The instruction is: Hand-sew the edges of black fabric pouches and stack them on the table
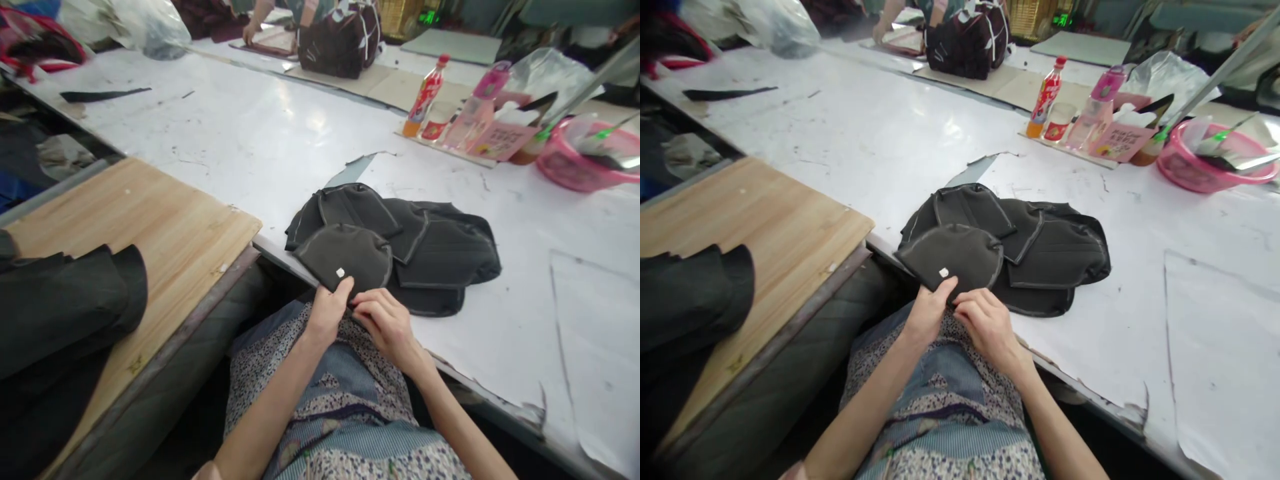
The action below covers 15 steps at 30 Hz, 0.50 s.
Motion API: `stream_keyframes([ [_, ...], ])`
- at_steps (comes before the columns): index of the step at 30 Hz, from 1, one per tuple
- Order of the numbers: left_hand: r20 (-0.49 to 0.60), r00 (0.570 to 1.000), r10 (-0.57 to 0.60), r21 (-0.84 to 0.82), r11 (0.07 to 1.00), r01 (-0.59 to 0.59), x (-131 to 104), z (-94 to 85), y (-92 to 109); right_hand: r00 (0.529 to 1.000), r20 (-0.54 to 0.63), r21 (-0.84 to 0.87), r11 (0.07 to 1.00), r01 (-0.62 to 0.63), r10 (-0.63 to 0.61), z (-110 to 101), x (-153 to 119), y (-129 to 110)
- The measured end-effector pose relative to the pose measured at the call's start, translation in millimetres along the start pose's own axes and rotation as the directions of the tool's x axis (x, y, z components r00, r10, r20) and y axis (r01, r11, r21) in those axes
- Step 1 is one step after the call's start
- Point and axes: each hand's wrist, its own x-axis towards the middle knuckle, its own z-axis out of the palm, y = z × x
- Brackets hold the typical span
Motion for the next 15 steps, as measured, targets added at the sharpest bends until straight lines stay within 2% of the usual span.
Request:
stream_keyframes([
  [1, -0.057, 0.998, -0.003, -0.004, 1.0, 0.002, 0, -1.1, -4, 0.999, 0.033, 0.013, 1.0, -0.013, 0.013, 1, -4, -1],
  [2, -0.072, 0.997, -0.005, -0.015, 1.0, 0.004, -1, -5.5, -7, 0.999, 0.006, 0.017, 0.999, -0.05, 0.05, 0, -7, 0],
  [3, -0.057, 0.998, -0.006, -0.023, 1.0, 0.004, -4, -13.0, -9, 0.99, -0.083, 0.015, 0.994, -0.112, 0.113, -2, -10, 2],
  [4, -0.037, 0.999, 0.002, -0.002, 1.0, -0.002, -8, -23.0, -10, 0.957, -0.219, 0.02, 0.981, -0.191, 0.19, -5, -13, 5],
  [6, -0.056, 0.997, 0.044, 0.13, 0.991, -0.036, -20, -47.9, -10, 0.819, -0.45, 0.097, 0.932, -0.35, 0.355, -12, -16, 14],
  [7, -0.078, 0.994, 0.074, 0.231, 0.972, -0.055, -27, -61.1, -9, 0.759, -0.475, 0.182, 0.893, -0.411, 0.446, -14, -16, 19],
  [8, -0.104, 0.99, 0.092, 0.294, 0.954, -0.058, -33, -73.9, -8, 0.724, -0.425, 0.29, 0.839, -0.459, 0.543, -15, -15, 23],
  [10, -0.139, 0.984, 0.114, 0.378, 0.924, -0.053, -45, -96.1, -6, 0.709, -0.151, 0.49, 0.675, -0.552, 0.689, -12, -13, 26],
  [12, -0.162, 0.979, 0.125, 0.431, 0.901, -0.044, -56, -112.7, -6, 0.691, 0.121, 0.595, 0.505, -0.625, 0.713, -3, -10, 23],
  [13, -0.168, 0.976, 0.135, 0.454, 0.89, -0.045, -60, -119.2, -7, 0.683, 0.198, 0.628, 0.444, -0.639, 0.703, 2, -9, 20],
  [15, -0.174, 0.973, 0.154, 0.476, 0.878, -0.054, -68, -130.0, -10, 0.671, 0.268, 0.69, 0.348, -0.634, 0.691, 13, -8, 12],
])
